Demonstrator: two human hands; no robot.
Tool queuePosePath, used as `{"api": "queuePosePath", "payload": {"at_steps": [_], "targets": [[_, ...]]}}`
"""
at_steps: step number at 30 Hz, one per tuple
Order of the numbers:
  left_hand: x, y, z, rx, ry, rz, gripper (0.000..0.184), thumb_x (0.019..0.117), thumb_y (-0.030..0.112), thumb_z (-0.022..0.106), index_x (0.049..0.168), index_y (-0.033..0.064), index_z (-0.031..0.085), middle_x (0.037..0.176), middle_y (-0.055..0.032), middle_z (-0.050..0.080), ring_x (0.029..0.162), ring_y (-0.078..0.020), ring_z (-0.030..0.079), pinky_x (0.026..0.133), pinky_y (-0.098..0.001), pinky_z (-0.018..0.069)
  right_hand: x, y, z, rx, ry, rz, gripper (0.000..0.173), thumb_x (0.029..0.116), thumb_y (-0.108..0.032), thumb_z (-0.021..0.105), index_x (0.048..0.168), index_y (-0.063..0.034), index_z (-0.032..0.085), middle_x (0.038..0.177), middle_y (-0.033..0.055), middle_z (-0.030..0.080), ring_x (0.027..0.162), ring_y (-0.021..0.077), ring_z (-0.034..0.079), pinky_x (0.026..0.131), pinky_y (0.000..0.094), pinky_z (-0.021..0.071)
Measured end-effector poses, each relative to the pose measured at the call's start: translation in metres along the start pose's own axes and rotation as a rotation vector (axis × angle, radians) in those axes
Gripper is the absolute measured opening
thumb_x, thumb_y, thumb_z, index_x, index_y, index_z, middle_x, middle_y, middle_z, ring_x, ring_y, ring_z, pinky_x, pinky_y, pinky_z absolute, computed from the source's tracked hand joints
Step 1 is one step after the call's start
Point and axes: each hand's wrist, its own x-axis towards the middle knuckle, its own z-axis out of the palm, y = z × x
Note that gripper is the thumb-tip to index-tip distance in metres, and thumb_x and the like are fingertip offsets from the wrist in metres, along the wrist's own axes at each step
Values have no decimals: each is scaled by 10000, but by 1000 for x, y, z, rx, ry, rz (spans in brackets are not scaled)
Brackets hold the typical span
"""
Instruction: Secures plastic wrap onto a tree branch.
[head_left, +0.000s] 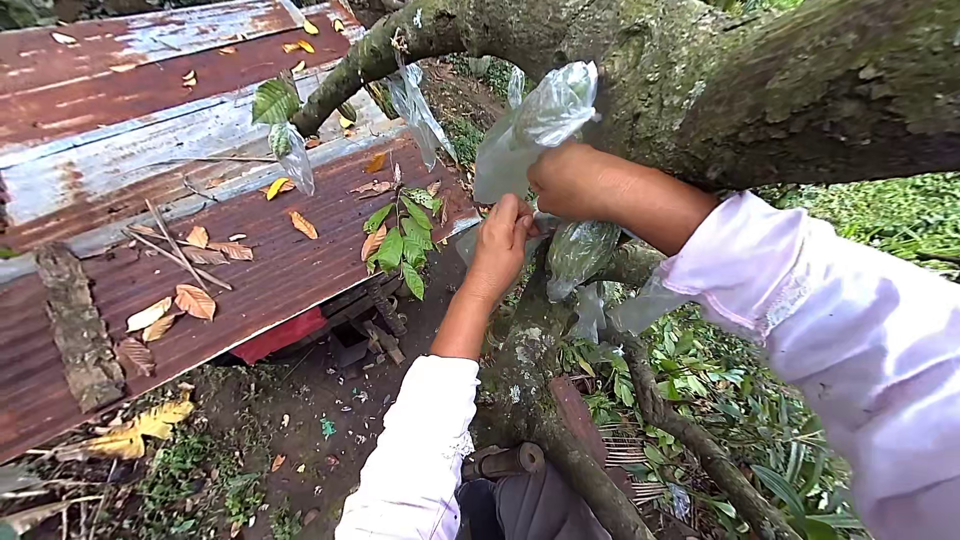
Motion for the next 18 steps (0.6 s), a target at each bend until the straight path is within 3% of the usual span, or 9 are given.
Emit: {"api": "queuePosePath", "payload": {"at_steps": [2, 5, 7, 10, 11, 15, 18], "targets": [[-2, 5, -4, 159, -18, 45, 145, 1058, 5, 457, 1131, -65, 559, 1097, -212, 639, 997, -254, 661, 930, -372, 531, 2, 0, 3, -33, -1, -7, 193, 1000, -54, 596, 1055, 127, 633, 1156, 322, 616, 1154, 487, 598, 944, 643, 462], [-8, 15, -7, 280, -12, 45, 89, 1051, 31, 498, 1072, -15, 572, 1059, -177, 635, 945, -237, 653, 885, -359, 538, -1, 0, 2, 10, 38, 14, 178, 1024, -53, 544, 1092, 97, 611, 1149, 308, 625, 1128, 470, 622, 930, 621, 484], [-5, 12, -4, 185, 18, 37, 90, 1041, 19, 502, 1045, -27, 579, 1078, -184, 626, 958, -226, 641, 887, -349, 528, -3, 1, 2, 52, 66, 8, 200, 1042, -48, 503, 1122, 98, 614, 1155, 309, 631, 1126, 467, 628, 941, 612, 485], [-5, 2, 4, -96, 83, 72, 83, 1008, -7, 516, 993, -41, 591, 1273, -202, 577, 1087, -194, 629, 928, -308, 533, -4, 3, 0, 90, 67, -41, 204, 1058, -60, 494, 1097, 86, 632, 1107, 288, 636, 1078, 440, 628, 926, 595, 474], [-10, 6, 3, -188, 95, 51, 70, 1020, 13, 532, 984, -19, 583, 1280, -169, 576, 1046, -158, 645, 887, -280, 558, -4, 3, -1, 85, 61, -46, 195, 1056, -65, 509, 1084, 78, 638, 1090, 278, 638, 1061, 429, 630, 918, 591, 478], [-17, 19, 6, -528, 115, -95, 67, 1040, 31, 536, 1080, -9, 571, 966, -84, 624, 776, -98, 643, 742, -245, 573, -3, 3, 2, 96, 112, -57, 170, 1028, -19, 522, 1088, 85, 641, 1161, 297, 626, 1125, 443, 618, 960, 595, 475], [-4, -6, 16, -526, 92, -42, 101, 1041, 9, 501, 1094, -47, 565, 945, -106, 615, 799, -107, 626, 780, -264, 554, -1, 6, 11, 111, 247, -81, 183, 1025, -10, 505, 1092, 96, 639, 1185, 305, 629, 1139, 455, 628, 967, 593, 491]]}}
